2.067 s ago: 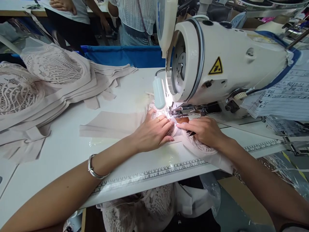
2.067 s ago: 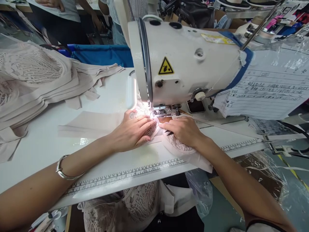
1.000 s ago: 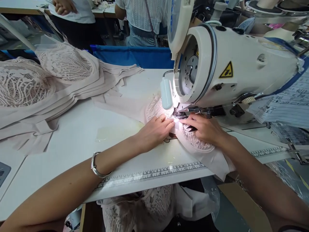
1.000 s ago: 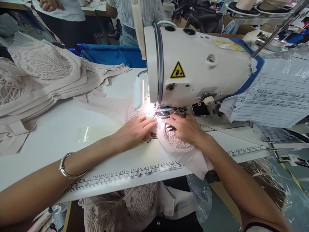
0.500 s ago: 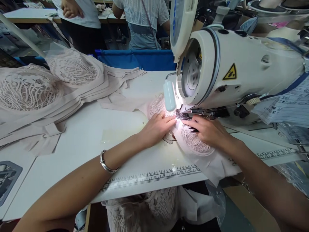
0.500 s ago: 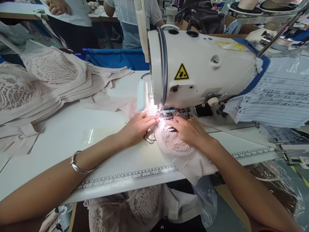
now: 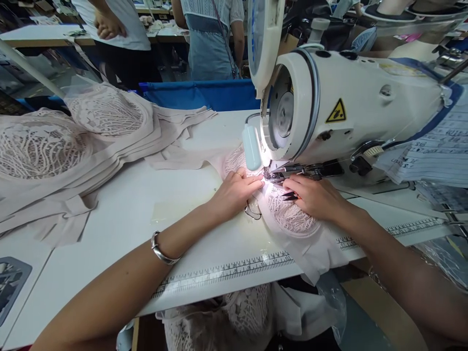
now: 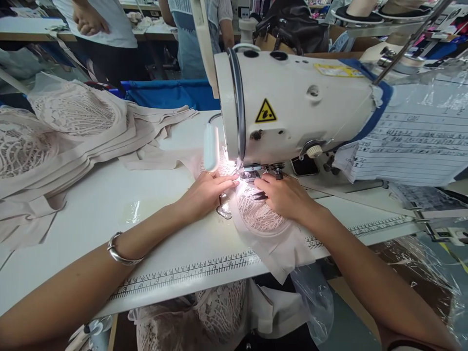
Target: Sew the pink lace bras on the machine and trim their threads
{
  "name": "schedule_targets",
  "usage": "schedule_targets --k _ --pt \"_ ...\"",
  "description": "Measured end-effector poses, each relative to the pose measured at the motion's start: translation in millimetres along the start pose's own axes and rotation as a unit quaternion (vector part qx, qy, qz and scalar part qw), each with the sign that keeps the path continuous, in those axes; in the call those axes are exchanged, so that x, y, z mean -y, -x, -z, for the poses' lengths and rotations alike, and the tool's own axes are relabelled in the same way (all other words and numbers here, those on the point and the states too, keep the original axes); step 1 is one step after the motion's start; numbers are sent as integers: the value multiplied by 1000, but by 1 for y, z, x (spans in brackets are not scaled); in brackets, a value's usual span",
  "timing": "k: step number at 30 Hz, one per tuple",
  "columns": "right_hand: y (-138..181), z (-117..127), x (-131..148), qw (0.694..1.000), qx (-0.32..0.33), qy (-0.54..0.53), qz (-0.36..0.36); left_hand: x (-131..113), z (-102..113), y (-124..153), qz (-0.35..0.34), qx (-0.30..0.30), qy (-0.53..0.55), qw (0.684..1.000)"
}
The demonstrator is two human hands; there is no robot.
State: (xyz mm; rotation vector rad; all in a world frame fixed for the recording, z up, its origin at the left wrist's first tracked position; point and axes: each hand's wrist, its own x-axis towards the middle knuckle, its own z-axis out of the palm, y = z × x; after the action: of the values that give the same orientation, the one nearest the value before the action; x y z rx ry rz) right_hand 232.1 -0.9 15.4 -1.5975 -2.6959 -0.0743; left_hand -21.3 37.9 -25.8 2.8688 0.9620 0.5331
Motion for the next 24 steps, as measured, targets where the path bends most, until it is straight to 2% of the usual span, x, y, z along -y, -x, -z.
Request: schedule_targets --k 3,6,10,13,16,20,24 --pt "-5 -3 2 998 -23 -39 -49 -4 4 -1 -10 -25 -36 999" --pt "-13 -4 6 989 -21 -100 -106 -23 12 -1 5 -49 -78 996" --pt "-18 -2 10 971 9 -176 -162 -58 14 2 28 10 -87 996" --pt "-17 -5 9 963 -13 -197 -185 -74 8 5 27 19 -147 989" --pt "-14 -9 5 964 -60 -188 -180 -74 -1 7 13 16 -174 984" --pt "-11 -15 2 968 -67 -181 -159 -64 -7 8 -6 8 -154 988" --pt "-12 -24 -2 963 -110 -199 -143 -59 -8 10 -18 -1 -142 990"
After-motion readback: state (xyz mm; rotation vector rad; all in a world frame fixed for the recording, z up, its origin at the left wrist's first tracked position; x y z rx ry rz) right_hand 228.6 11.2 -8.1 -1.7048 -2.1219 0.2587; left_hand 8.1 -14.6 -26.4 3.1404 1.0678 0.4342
